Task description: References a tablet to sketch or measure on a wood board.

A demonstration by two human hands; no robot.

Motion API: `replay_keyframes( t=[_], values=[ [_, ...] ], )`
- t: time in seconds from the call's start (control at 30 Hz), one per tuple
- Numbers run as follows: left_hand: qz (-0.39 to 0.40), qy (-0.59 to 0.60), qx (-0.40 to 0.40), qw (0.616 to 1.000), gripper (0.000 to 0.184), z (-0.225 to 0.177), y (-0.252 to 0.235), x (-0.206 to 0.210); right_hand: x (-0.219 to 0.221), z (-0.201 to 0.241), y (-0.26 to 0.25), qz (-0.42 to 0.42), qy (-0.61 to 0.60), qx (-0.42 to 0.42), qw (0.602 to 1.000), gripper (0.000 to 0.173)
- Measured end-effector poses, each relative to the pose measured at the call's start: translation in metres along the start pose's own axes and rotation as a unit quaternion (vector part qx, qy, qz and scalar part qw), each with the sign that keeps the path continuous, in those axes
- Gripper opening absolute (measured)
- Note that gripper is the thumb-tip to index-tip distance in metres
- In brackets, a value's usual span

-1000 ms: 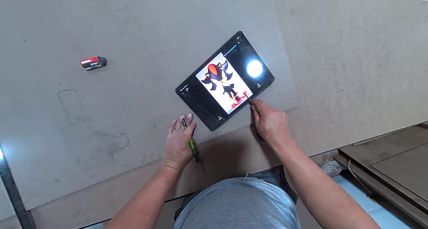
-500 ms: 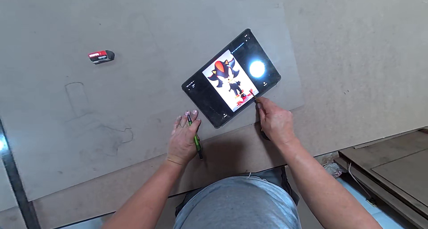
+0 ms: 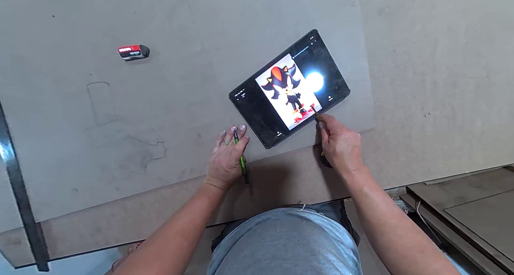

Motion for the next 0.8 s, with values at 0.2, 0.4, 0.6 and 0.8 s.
replay_keyframes(
  t=[0.2, 0.4, 0.6, 0.8],
  values=[
    [0.004, -0.006, 0.005, 1.0, 0.043, 0.002, 0.001, 0.003, 0.007, 0.01, 0.004, 0.008, -0.006, -0.006, 1.0, 0.03],
    [0.005, 0.007, -0.001, 1.0, 0.042, 0.002, -0.001, 0.001, 0.012, 0.019, 0.009, 0.006, -0.01, -0.014, 1.0, 0.031],
    [-0.003, 0.005, 0.0, 1.0, 0.04, 0.0, -0.002, 0.0, 0.014, 0.024, 0.013, 0.009, -0.012, -0.014, 1.0, 0.031],
    [-0.001, 0.001, 0.001, 1.0, 0.04, 0.001, -0.002, 0.0, 0.014, 0.024, 0.013, 0.009, -0.006, -0.013, 1.0, 0.031]
  ],
)
Point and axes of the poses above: each hand's wrist, its own y-axis away from the middle knuckle, its own x-axis out of the palm, z = x × y, the point moved 5 cm from there along -y, towards the middle knuckle, and after that the axes turned 2 degrees about -x, right-handed, at the moved point
